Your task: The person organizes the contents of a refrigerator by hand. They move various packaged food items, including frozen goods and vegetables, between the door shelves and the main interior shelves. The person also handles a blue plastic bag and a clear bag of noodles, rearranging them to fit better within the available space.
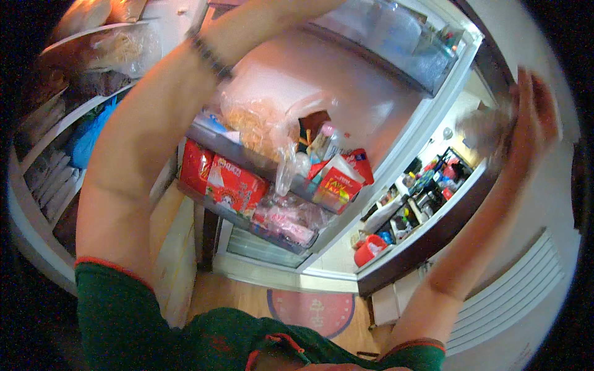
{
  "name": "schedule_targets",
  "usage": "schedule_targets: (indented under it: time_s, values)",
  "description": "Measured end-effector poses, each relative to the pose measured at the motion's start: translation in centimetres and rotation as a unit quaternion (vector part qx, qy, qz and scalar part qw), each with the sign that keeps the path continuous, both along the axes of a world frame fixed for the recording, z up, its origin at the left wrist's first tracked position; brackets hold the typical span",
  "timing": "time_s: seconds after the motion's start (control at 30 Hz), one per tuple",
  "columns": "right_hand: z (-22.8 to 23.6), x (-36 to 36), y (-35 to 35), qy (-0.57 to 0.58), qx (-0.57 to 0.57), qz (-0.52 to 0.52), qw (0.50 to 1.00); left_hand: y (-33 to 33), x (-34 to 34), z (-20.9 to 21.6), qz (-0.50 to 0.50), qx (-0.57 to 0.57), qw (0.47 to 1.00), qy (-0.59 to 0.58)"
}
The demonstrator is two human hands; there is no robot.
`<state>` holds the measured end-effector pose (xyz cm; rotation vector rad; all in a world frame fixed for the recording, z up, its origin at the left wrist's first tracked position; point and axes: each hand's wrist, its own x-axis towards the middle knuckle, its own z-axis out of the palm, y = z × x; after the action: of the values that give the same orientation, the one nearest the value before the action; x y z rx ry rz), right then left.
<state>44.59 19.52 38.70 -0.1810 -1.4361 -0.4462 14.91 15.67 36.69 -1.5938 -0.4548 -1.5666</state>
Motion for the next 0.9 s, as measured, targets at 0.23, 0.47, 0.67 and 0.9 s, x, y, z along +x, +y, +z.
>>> schedule_targets:
  time_s: [0.23, 0.47, 0.67, 0.9]
  values:
    - [-22.5, -1.9, 0.6, 0.053, -0.221, 0.208, 0.951, -5.1, 5.5, -23.6, -0.127, -0.323, 0.937, 0.052]
    - [-28.9, -10.4, -2.8, -0.099, -0.264, 0.368, 0.886, -3.1, 8.8, -29.9, -0.171, -0.249, 0.947, -0.108]
    - [-29.7, -7.3, -1.1, -0.073, -0.289, 0.404, 0.865, -6.0, 6.7, -25.9, -0.154, -0.47, 0.866, 0.068]
    - [-29.3, -4.1, 2.1, 0.138, -0.33, 0.259, 0.897, 0.2, -4.6, -22.2, 0.303, -0.329, 0.894, -0.02]
